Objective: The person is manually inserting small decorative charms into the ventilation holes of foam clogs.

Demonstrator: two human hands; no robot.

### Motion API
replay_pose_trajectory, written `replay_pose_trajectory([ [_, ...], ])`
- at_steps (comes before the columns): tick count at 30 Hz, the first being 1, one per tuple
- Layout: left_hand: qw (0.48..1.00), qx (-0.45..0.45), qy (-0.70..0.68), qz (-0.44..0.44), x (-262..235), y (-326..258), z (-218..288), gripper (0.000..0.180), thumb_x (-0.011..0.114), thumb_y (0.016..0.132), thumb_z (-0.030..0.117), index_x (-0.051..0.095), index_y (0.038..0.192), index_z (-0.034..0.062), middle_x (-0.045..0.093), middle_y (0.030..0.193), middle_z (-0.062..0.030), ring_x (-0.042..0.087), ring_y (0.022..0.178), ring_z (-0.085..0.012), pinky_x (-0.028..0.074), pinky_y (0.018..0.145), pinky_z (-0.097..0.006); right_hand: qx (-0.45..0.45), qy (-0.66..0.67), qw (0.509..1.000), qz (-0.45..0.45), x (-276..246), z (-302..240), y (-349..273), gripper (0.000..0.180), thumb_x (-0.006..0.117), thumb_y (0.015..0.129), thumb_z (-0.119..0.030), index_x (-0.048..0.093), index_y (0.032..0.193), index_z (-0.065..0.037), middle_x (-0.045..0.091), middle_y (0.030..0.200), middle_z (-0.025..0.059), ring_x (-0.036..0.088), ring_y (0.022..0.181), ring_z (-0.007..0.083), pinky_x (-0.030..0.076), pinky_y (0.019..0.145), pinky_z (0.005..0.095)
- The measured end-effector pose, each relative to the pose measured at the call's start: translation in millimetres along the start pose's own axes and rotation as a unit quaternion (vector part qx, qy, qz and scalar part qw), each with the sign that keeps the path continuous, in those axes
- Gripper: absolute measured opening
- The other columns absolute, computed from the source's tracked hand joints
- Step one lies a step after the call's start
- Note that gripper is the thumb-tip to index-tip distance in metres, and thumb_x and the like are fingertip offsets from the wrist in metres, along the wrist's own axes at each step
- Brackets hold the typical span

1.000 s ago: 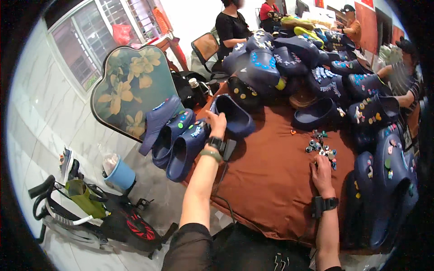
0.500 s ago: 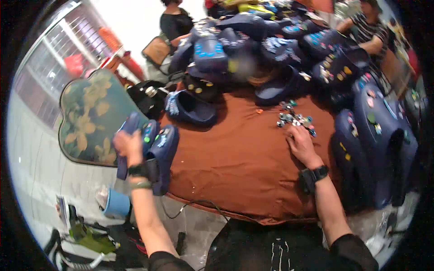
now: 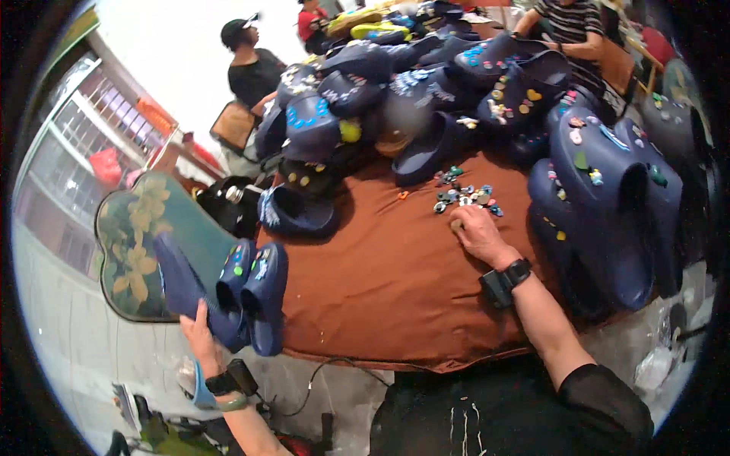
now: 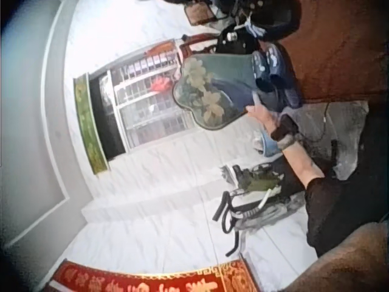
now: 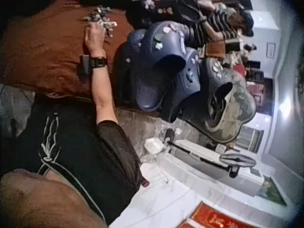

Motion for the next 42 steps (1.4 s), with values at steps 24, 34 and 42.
replay_pose_trajectory([
  [24, 0.782, 0.058, -0.028, -0.620, 255, -249, 100, 0.017, 0.060, 0.092, 0.015, 0.067, 0.095, -0.0004, 0.064, 0.070, -0.0033, 0.059, 0.064, -0.0072, 0.049, 0.058, -0.025, 0.041, -0.075, 0.995, 0.060, -4, 17, -3, 0.015, 0.060, 0.080, -0.010, 0.060, 0.095, -0.009, 0.058, 0.094, 0.0103, 0.052, 0.092, 0.0309, 0.039, 0.077, 0.0424],
  [34, 0.852, 0.087, -0.028, -0.515, 272, -224, 43, 0.034, 0.062, 0.090, 0.013, 0.054, 0.121, 0.0021, 0.050, 0.118, -0.0069, 0.052, 0.103, -0.0134, 0.046, 0.084, -0.026, 0.014, 0.076, 0.986, 0.151, -31, -14, 7, 0.013, 0.058, 0.086, -0.008, 0.063, 0.098, -0.006, 0.060, 0.102, 0.0102, 0.054, 0.103, 0.0291, 0.039, 0.094, 0.0415],
  [42, 0.876, 0.196, -0.049, -0.438, 279, -245, 38, 0.028, 0.059, 0.090, 0.012, 0.057, 0.117, 0.0059, 0.052, 0.111, -0.0083, 0.047, 0.105, -0.0220, 0.038, 0.092, -0.032, -0.103, 0.375, 0.917, -0.093, -30, -53, 2, 0.013, 0.057, 0.087, -0.011, 0.066, 0.085, -0.003, 0.064, 0.100, 0.0110, 0.057, 0.103, 0.0273, 0.043, 0.095, 0.0386],
])
Point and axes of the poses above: each hand's wrist, its own y-axis towards the middle knuckle, its own x-axis out of the palm, z = x × y, the point moved 4 cm from there along y, towards the middle knuckle
